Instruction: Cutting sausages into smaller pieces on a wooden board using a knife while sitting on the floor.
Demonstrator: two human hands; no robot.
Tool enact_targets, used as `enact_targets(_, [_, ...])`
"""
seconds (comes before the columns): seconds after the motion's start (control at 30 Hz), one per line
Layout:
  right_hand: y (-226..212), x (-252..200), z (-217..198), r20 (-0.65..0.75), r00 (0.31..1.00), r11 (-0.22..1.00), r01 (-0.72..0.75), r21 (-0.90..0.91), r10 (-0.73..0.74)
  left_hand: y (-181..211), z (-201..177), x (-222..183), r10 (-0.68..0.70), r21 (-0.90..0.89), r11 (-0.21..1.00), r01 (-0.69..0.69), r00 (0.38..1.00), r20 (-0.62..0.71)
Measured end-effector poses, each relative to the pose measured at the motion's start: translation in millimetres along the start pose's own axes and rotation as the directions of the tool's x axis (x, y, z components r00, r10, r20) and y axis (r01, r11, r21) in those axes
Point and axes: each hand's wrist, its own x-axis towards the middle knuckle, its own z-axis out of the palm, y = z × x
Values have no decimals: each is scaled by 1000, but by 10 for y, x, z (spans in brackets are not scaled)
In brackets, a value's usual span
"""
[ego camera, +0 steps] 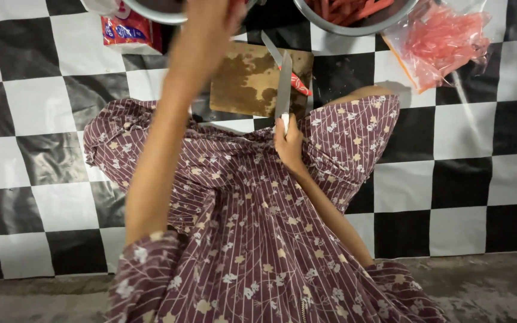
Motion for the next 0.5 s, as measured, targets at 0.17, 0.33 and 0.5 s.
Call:
enact_targets(0.17, [-302,-40,-44,-85,973,963,-199,182,217,-82,149,297,50,151,987,-60,997,66])
enact_targets(0.33, [-118,0,-94,-337,875,783,-74,618,349,-303,493,817,123,273,948,-163,980,156])
enact_targets(0.5, [-45,3,-186,-436,805,694,41,718,403,-756,1918,929,358,306,830,-466,867,348])
